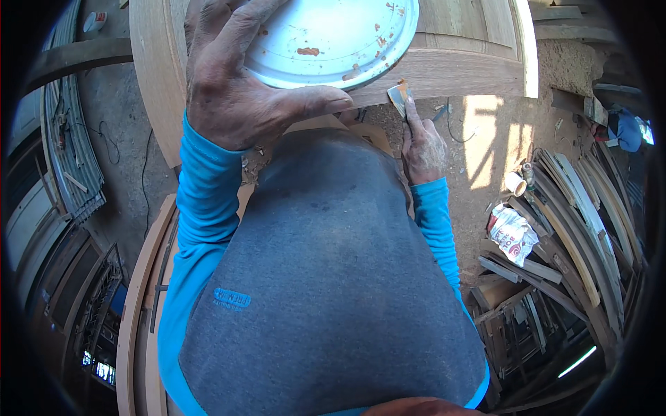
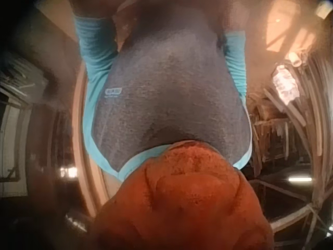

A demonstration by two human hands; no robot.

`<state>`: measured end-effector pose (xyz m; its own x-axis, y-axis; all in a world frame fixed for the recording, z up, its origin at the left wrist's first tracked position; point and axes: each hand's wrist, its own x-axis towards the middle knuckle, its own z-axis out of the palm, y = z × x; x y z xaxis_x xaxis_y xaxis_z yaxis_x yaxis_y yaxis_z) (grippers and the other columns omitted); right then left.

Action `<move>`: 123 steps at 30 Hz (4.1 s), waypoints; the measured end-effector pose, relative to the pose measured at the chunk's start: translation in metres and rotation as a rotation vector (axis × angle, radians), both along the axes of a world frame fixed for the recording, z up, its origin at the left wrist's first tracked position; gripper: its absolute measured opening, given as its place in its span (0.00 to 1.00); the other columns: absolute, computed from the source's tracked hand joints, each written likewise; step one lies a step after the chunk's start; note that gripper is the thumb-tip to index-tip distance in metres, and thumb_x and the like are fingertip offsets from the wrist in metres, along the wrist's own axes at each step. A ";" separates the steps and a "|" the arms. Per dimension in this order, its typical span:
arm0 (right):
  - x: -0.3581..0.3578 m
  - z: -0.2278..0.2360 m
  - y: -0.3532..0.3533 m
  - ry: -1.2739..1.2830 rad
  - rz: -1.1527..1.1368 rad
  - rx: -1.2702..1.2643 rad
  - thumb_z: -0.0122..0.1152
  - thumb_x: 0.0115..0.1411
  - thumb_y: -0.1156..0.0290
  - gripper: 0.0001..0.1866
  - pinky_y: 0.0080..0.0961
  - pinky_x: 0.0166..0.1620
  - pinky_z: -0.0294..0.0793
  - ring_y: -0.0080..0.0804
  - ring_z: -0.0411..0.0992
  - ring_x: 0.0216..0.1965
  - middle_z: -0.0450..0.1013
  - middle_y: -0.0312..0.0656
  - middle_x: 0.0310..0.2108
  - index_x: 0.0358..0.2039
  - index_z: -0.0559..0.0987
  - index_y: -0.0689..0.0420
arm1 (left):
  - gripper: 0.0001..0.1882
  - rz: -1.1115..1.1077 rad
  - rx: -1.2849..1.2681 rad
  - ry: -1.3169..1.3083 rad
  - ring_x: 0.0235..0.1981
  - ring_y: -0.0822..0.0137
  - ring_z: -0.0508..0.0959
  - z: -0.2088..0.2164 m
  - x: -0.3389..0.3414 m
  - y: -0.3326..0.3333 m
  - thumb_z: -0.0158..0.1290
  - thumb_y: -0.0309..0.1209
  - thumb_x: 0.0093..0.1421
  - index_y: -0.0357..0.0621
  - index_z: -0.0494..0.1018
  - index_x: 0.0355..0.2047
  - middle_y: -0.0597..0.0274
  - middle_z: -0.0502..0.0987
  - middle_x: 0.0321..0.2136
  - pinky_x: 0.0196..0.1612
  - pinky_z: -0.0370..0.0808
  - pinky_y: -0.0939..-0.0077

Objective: The person applies wood filler to gaps in a large wooden door using a putty knife and a brush. The person repeatedly scoops orange-colored filler from a white bucket and spreads it into crevices along the door's frame and panels.

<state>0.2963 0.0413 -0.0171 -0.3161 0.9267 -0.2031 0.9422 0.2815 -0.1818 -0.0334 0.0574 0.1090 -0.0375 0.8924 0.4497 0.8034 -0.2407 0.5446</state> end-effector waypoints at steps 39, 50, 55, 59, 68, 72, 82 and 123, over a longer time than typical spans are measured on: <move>-0.017 0.016 0.001 0.065 -0.073 0.006 0.61 0.65 0.70 0.28 0.47 0.37 0.76 0.51 0.77 0.33 0.73 0.49 0.33 0.67 0.72 0.43 | 0.53 -0.120 0.173 -0.099 0.70 0.41 0.61 -0.020 -0.012 0.002 0.73 0.65 0.38 0.41 0.77 0.57 0.45 0.69 0.64 0.69 0.65 0.44; -0.008 0.025 0.002 -0.018 0.005 0.020 0.61 0.66 0.66 0.26 0.48 0.37 0.78 0.52 0.77 0.33 0.71 0.47 0.32 0.65 0.73 0.41 | 0.53 -0.098 0.080 -0.085 0.71 0.43 0.59 -0.018 -0.014 -0.005 0.72 0.65 0.39 0.42 0.75 0.60 0.47 0.67 0.66 0.71 0.63 0.44; -0.013 0.034 0.014 0.061 -0.019 0.107 0.54 0.66 0.70 0.27 0.49 0.34 0.79 0.51 0.79 0.30 0.73 0.47 0.31 0.66 0.70 0.41 | 0.53 -0.116 0.071 -0.075 0.72 0.44 0.58 -0.016 -0.009 -0.003 0.71 0.64 0.42 0.41 0.73 0.61 0.46 0.66 0.67 0.71 0.63 0.46; 0.000 0.021 0.029 -0.063 0.070 -0.007 0.51 0.68 0.67 0.24 0.48 0.37 0.81 0.51 0.81 0.33 0.76 0.49 0.35 0.65 0.71 0.45 | 0.52 -0.092 0.040 -0.082 0.72 0.43 0.59 -0.014 -0.009 -0.006 0.73 0.64 0.39 0.45 0.75 0.60 0.48 0.67 0.66 0.70 0.64 0.44; 0.131 0.005 0.039 1.042 -0.603 -0.295 0.53 0.72 0.67 0.24 0.23 0.33 0.76 0.23 0.74 0.28 0.77 0.40 0.33 0.65 0.72 0.62 | 0.47 -0.023 -0.019 -0.143 0.71 0.46 0.61 -0.011 -0.002 -0.011 0.64 0.65 0.53 0.43 0.73 0.62 0.45 0.67 0.67 0.71 0.63 0.46; 0.166 -0.044 0.059 1.128 -0.625 -0.067 0.53 0.71 0.71 0.24 0.21 0.33 0.75 0.21 0.73 0.27 0.76 0.40 0.33 0.66 0.71 0.62 | 0.42 0.078 -0.032 -0.224 0.68 0.46 0.67 -0.004 0.003 -0.005 0.57 0.62 0.62 0.38 0.72 0.62 0.42 0.71 0.63 0.70 0.63 0.48; 0.216 -0.108 0.127 0.718 -0.501 0.338 0.61 0.66 0.74 0.28 0.41 0.53 0.76 0.51 0.77 0.50 0.77 0.54 0.50 0.67 0.71 0.53 | 0.34 0.368 -0.225 -0.010 0.65 0.52 0.70 0.016 0.023 0.029 0.55 0.51 0.69 0.37 0.70 0.64 0.45 0.71 0.63 0.67 0.68 0.58; 0.262 -0.045 0.161 1.134 -0.725 -0.143 0.50 0.73 0.69 0.14 0.19 0.29 0.73 0.18 0.72 0.26 0.76 0.36 0.29 0.49 0.78 0.63 | 0.23 0.519 -0.107 -0.170 0.65 0.58 0.71 -0.002 0.031 0.024 0.59 0.35 0.69 0.39 0.75 0.60 0.50 0.73 0.63 0.69 0.67 0.60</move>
<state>0.5584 0.2023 -0.0618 0.1742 0.9479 -0.2669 0.1821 -0.2973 -0.9372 -0.0020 0.0815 0.1065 -0.5482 0.7778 0.3073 0.7009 0.2268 0.6762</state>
